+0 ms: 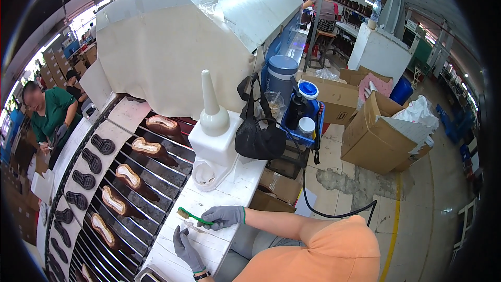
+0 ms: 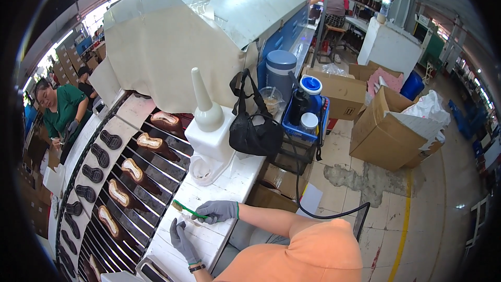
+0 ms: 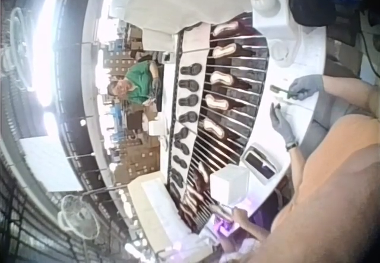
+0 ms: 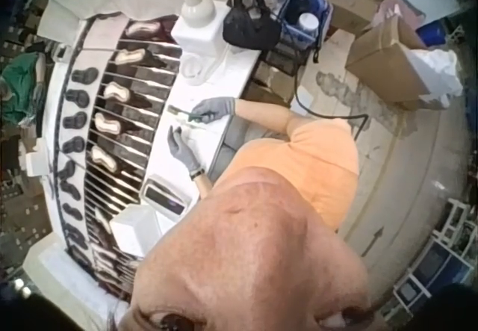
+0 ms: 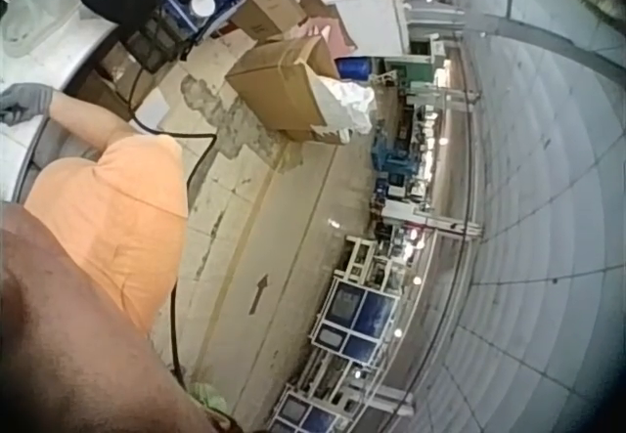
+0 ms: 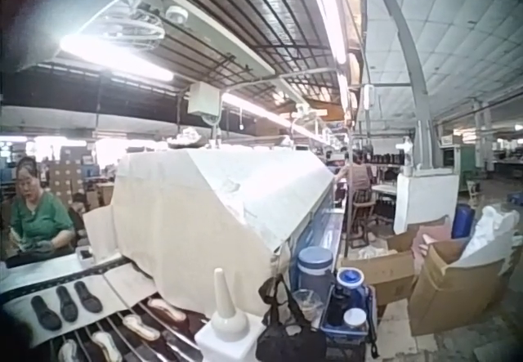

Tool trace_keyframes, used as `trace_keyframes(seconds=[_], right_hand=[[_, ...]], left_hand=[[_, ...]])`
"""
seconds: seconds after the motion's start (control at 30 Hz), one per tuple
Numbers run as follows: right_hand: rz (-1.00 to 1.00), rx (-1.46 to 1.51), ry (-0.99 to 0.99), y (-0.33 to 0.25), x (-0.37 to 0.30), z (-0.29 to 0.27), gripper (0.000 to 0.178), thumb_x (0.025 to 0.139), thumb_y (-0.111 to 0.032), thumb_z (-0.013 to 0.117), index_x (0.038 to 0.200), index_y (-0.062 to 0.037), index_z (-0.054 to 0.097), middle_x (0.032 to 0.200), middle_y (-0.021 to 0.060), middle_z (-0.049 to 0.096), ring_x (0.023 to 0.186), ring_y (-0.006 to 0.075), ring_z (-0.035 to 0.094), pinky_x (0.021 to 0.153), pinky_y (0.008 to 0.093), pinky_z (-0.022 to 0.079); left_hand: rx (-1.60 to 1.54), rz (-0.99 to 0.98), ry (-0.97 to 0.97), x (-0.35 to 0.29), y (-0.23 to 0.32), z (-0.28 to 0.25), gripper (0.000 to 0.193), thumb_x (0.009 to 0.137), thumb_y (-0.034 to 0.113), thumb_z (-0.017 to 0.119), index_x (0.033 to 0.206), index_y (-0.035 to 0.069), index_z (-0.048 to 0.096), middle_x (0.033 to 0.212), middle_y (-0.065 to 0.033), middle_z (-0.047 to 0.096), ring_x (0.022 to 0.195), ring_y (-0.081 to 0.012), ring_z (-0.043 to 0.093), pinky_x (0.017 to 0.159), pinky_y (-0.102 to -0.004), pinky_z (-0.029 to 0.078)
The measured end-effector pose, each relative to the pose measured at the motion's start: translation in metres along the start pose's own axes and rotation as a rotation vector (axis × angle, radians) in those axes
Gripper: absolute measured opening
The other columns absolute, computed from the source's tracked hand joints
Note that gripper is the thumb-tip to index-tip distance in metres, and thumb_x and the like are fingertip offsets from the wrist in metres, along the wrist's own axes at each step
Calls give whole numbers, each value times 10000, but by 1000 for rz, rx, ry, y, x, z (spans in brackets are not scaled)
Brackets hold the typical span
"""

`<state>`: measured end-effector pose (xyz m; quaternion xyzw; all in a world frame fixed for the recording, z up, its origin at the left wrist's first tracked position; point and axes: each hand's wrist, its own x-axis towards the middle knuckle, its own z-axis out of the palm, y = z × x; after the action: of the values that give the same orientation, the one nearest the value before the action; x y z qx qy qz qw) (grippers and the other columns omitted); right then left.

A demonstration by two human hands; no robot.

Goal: Applying adhesive with a brush to the edges of shoe uppers on an assembly line.

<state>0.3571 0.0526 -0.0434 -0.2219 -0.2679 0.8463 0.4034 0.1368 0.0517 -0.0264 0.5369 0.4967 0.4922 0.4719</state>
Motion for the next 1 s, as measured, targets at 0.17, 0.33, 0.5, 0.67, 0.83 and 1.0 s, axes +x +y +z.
trace_keyframes(seconds=[0.17, 0.33, 0.5, 0.67, 0.83, 1.0], right_hand=[[-3, -21, 19, -1, -1, 1, 383, 1014, -262, 578, 1201, 71, 612, 844, 6, 587, 596, 30, 450, 499, 175, 358], [-1, -29, 24, -3, -1, 2, 382, 1015, -264, 577, 1202, 68, 613, 844, 4, 587, 597, 30, 451, 500, 173, 359], [1, -27, 13, -2, -1, 1, 378, 1014, -263, 578, 1199, 65, 616, 842, 4, 586, 596, 32, 450, 502, 173, 360], [-7, -7, 2, -2, 0, -1, 368, 1013, -247, 579, 1195, 71, 616, 845, 10, 590, 597, 34, 449, 499, 175, 358], [6, -19, 20, -2, 1, -2, 366, 1011, -244, 583, 1191, 73, 617, 847, 14, 592, 597, 36, 447, 498, 177, 356], [-1, -42, 17, -2, 0, -3, 364, 1013, -246, 579, 1191, 69, 620, 845, 13, 587, 594, 37, 441, 495, 178, 346]], left_hand=[[10, 1, -3, 0, 0, 1, 326, 1021, 98, 482, 1296, -58, 565, 1077, -130, 645, 967, -182, 601, 881, -311, 480], [52, 31, -9, 0, 1, 2, 328, 1020, 102, 484, 1297, -53, 568, 1060, -131, 654, 963, -186, 607, 880, -314, 483], [41, 20, -12, 0, 2, 2, 326, 1017, 94, 484, 1295, -51, 572, 1057, -135, 660, 968, -187, 611, 885, -315, 485], [28, 22, -16, 0, 0, 3, 326, 1013, 88, 489, 1296, -52, 571, 1069, -140, 662, 975, -191, 616, 878, -312, 491], [54, 24, -4, 2, -3, 4, 324, 1013, 89, 492, 1292, -53, 575, 1081, -142, 664, 970, -193, 620, 865, -309, 498], [48, 11, -13, 2, -4, 4, 322, 1013, 92, 493, 1288, -55, 576, 1084, -144, 664, 969, -191, 619, 867, -312, 498]])
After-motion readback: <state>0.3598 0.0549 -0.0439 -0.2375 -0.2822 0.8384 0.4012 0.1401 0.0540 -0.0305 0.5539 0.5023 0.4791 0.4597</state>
